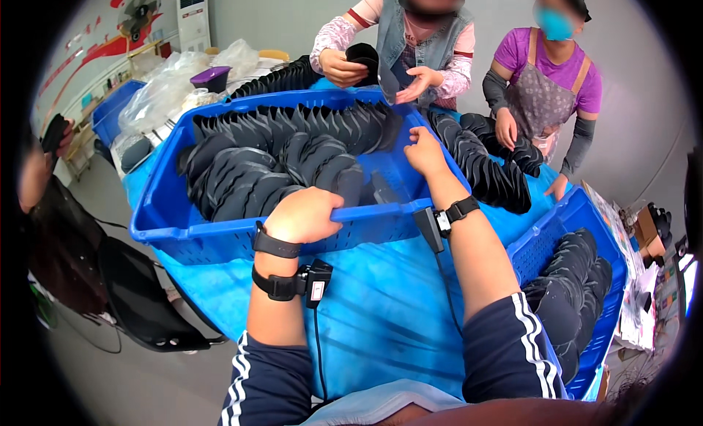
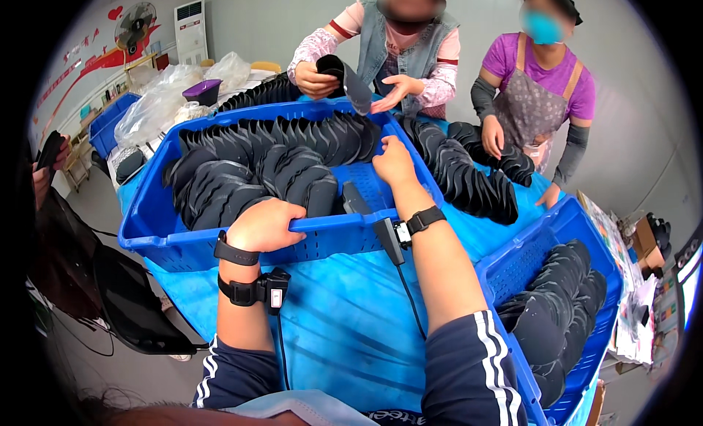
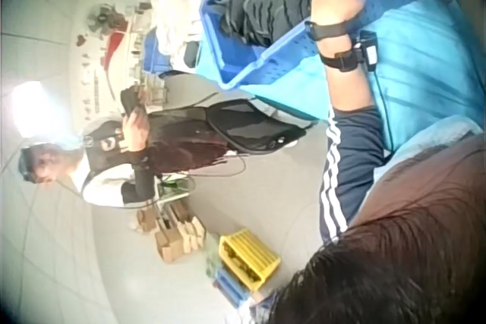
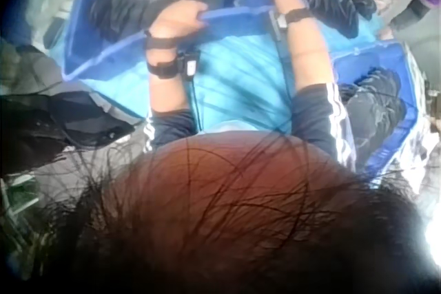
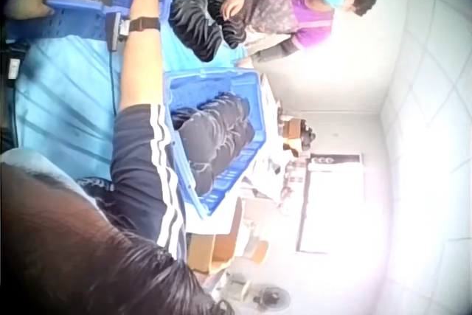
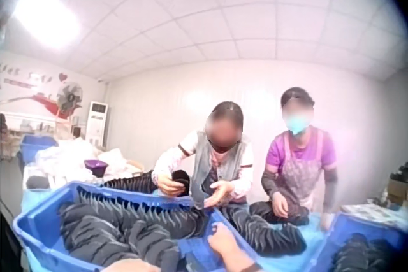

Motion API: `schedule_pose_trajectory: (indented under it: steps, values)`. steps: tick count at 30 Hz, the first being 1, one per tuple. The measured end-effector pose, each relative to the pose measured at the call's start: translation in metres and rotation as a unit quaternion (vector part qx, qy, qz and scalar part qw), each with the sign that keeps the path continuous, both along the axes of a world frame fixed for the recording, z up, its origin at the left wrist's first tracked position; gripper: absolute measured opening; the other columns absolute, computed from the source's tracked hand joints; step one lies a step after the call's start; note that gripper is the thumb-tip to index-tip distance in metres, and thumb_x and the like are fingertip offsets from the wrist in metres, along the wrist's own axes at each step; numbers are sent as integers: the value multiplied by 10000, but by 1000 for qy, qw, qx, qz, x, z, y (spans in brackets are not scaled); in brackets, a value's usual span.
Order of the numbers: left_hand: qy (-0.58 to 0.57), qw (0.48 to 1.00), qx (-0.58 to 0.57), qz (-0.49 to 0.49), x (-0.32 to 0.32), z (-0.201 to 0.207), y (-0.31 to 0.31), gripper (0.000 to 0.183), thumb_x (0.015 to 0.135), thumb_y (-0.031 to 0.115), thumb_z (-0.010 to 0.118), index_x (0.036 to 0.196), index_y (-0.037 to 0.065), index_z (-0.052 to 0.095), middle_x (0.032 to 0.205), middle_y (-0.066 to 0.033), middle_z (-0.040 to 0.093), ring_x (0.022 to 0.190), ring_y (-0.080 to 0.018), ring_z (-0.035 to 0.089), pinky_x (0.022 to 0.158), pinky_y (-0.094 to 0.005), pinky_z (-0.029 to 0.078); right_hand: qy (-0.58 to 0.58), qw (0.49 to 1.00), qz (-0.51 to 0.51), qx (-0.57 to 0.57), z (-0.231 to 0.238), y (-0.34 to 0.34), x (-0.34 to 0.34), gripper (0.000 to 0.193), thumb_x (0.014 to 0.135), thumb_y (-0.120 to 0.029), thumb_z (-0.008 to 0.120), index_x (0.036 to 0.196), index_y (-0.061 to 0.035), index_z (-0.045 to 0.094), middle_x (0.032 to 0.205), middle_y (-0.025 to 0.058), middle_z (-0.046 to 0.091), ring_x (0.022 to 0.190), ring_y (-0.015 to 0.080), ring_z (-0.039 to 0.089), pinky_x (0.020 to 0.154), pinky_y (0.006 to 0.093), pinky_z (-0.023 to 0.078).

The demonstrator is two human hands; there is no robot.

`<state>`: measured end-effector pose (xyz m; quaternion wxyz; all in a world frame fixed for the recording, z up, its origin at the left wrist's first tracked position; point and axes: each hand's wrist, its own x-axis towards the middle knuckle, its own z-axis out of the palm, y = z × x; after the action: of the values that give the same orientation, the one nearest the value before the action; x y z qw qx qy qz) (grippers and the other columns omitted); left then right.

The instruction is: Sorting and organizing black shoe components in blue crates on a table.

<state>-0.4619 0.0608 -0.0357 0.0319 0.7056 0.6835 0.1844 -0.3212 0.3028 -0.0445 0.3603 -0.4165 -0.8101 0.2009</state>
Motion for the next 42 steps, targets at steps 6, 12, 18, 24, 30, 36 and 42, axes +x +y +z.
schedule_pose_trajectory:
  steps: [6,12,18,24,30,36,42]
  values:
    - [-1,1000,10,-5,-1,0,-2,193,653,223,651,743,61,598,668,-149,584,670,-331,566,602,-405,443,18,1000,4,-3,0,-1,-1,426,658,-44,573,1075,15,504,1053,188,562,1010,279,545,871,345,423]
    - [-4,1000,10,-7,0,0,0,187,651,216,648,735,58,593,658,-141,579,657,-322,565,590,-394,439,23,1000,9,2,0,-1,2,407,656,-35,567,1058,5,513,1029,169,571,992,274,547,859,344,425]
    - [-5,1000,7,-10,0,0,0,178,654,206,647,726,54,588,659,-142,576,650,-322,562,582,-393,434,25,999,20,8,-2,1,2,385,659,-29,552,1041,3,520,1032,160,569,989,273,546,865,340,422]
    - [-11,1000,5,-2,-2,-1,0,177,655,199,648,730,51,587,661,-145,576,652,-325,560,583,-393,435,115,968,-10,222,20,-26,1,532,645,23,496,1174,-23,448,955,164,561,917,311,547,784,377,438]
    - [-6,1000,11,-8,-1,1,0,177,654,203,648,732,55,590,662,-145,578,655,-327,561,584,-394,436,116,944,-76,299,31,-33,-3,740,658,11,485,1350,-74,236,812,101,528,751,297,539,668,399,449]
    - [-3,1000,4,-5,0,-1,1,177,654,209,646,738,60,600,672,-146,584,666,-327,567,595,-394,443,108,960,-77,247,26,-26,1,761,656,-4,496,1360,-70,212,767,86,522,730,279,538,661,397,448]
    - [0,1000,12,-8,-1,-1,0,172,655,205,642,740,61,603,670,-146,585,664,-327,568,596,-395,444,128,964,-53,226,26,-24,-2,759,658,6,487,1359,-61,204,730,87,530,704,279,551,654,390,457]
